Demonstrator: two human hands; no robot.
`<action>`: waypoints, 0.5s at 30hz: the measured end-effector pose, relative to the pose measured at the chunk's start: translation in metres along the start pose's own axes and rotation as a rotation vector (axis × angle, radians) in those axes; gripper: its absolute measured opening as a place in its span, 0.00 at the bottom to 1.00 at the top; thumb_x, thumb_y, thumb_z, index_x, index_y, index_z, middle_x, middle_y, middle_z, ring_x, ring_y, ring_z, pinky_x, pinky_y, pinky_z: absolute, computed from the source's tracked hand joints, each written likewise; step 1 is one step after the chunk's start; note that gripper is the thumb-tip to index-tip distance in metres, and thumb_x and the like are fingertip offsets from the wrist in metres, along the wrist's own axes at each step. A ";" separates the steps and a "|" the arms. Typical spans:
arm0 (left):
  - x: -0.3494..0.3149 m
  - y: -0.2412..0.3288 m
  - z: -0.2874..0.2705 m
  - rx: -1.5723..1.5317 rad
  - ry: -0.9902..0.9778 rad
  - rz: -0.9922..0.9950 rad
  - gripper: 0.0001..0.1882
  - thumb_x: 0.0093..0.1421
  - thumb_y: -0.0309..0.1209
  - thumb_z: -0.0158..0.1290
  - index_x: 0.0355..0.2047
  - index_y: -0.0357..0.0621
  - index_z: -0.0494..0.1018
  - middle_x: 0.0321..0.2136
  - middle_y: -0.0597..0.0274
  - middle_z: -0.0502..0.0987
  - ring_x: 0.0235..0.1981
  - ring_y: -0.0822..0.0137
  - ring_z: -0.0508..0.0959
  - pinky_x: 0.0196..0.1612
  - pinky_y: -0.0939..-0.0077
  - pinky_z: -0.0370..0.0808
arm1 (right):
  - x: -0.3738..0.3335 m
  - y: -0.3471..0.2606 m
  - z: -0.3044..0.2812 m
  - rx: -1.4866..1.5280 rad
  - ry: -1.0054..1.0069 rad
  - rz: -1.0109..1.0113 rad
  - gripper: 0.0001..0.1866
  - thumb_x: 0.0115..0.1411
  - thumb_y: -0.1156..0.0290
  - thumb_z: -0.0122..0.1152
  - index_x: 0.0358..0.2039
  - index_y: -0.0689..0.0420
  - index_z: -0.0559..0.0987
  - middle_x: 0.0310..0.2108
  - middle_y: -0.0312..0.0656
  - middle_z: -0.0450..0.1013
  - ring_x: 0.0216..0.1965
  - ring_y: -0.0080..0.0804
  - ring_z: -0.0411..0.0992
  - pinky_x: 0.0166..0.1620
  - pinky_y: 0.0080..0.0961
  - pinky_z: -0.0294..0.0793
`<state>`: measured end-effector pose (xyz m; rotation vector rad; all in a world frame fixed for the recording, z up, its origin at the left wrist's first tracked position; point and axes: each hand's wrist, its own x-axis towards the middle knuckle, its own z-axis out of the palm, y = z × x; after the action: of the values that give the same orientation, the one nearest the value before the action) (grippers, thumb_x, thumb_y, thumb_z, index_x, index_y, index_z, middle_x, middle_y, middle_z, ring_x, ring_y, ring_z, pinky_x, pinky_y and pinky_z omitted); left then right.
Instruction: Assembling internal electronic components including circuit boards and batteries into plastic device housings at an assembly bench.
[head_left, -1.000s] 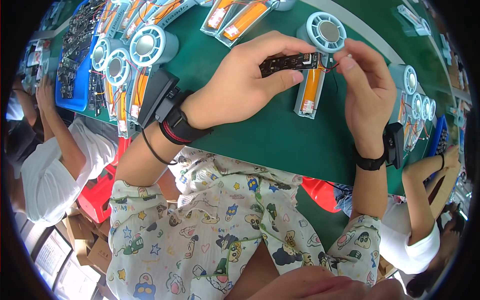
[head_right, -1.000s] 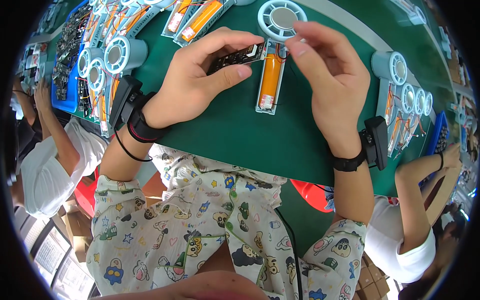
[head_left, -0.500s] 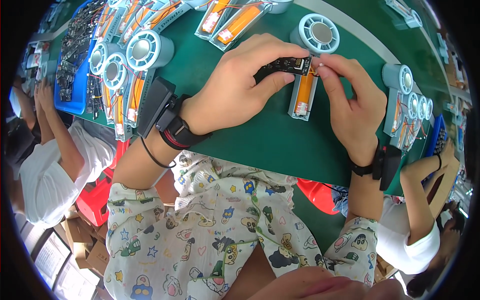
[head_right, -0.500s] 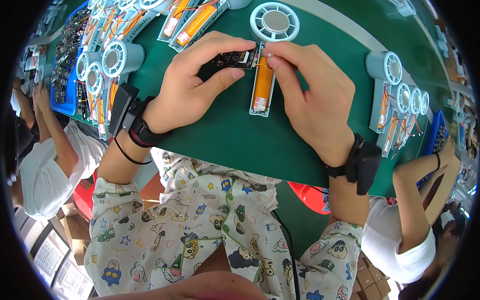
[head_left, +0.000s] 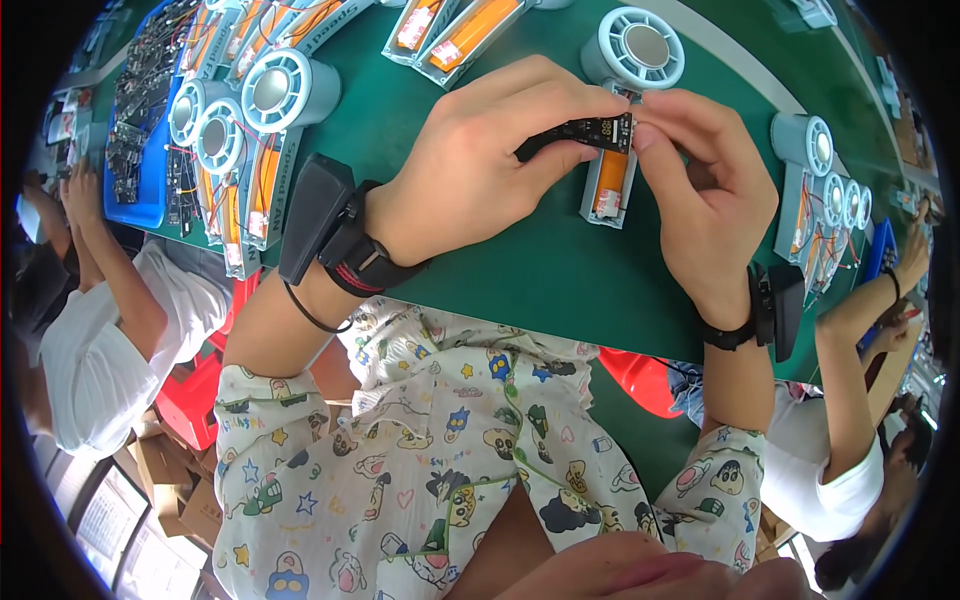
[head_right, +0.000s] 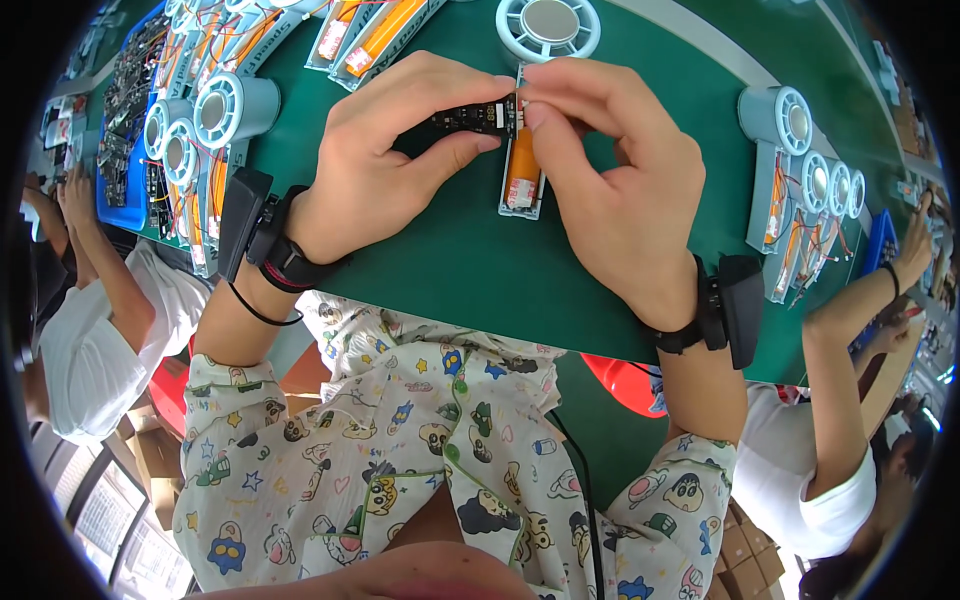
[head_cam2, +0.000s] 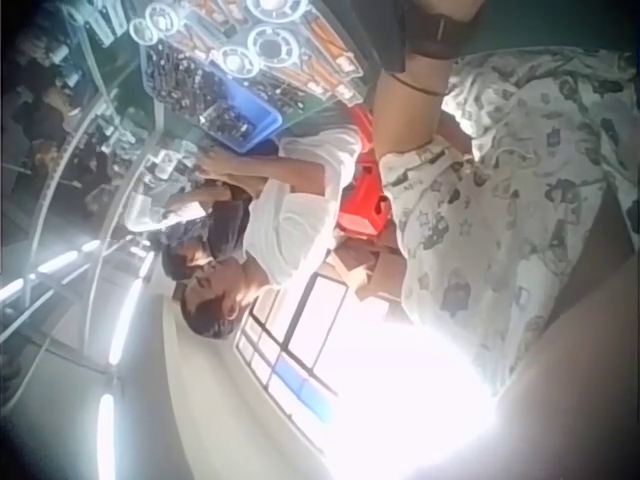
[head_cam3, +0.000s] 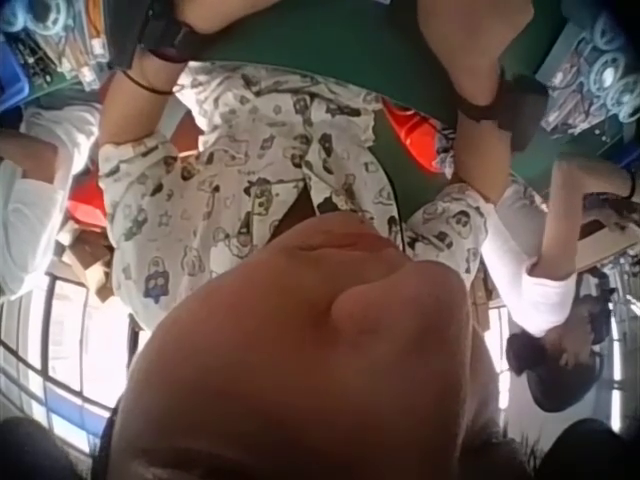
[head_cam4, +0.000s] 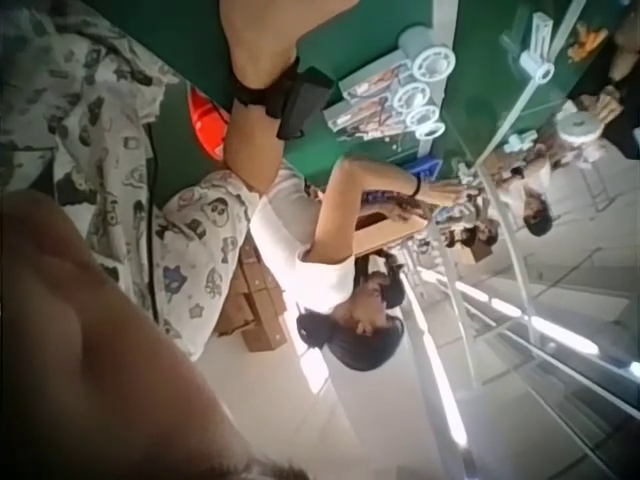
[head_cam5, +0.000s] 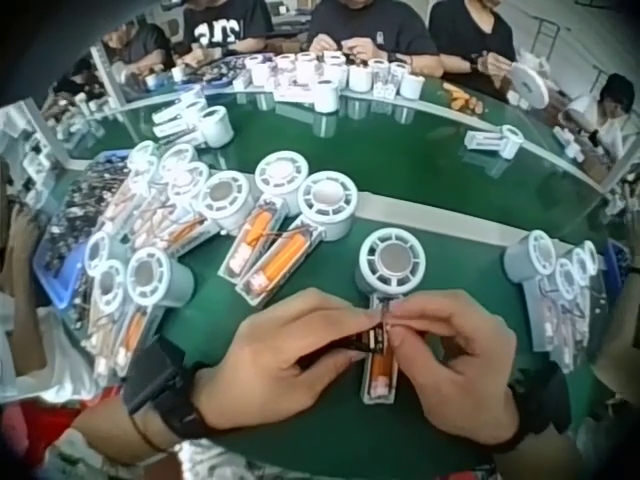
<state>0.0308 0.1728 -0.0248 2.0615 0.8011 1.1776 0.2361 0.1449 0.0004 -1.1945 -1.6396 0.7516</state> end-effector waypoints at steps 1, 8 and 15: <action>0.000 0.000 0.000 0.001 0.001 -0.001 0.22 0.52 0.13 0.65 0.49 0.37 0.80 0.42 0.54 0.82 0.41 0.59 0.83 0.45 0.72 0.80 | -0.001 0.000 0.001 0.020 -0.002 -0.015 0.14 0.60 0.85 0.65 0.46 0.62 0.82 0.39 0.44 0.83 0.39 0.31 0.84 0.42 0.20 0.81; -0.001 0.000 0.001 -0.049 0.020 -0.016 0.22 0.51 0.12 0.65 0.48 0.37 0.81 0.42 0.54 0.82 0.41 0.60 0.83 0.44 0.72 0.81 | 0.003 0.008 -0.001 -0.152 0.008 -0.300 0.15 0.58 0.87 0.65 0.46 0.63 0.82 0.38 0.45 0.83 0.36 0.32 0.82 0.39 0.21 0.81; 0.001 0.001 -0.001 -0.059 0.005 -0.009 0.22 0.52 0.13 0.65 0.49 0.37 0.81 0.42 0.54 0.83 0.41 0.60 0.83 0.45 0.72 0.81 | 0.014 0.012 -0.006 -0.258 -0.026 -0.609 0.20 0.51 0.91 0.66 0.45 0.64 0.81 0.36 0.44 0.82 0.31 0.38 0.79 0.33 0.26 0.79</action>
<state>0.0309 0.1734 -0.0228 2.0054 0.7681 1.1882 0.2445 0.1617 -0.0030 -0.7775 -2.0215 0.1744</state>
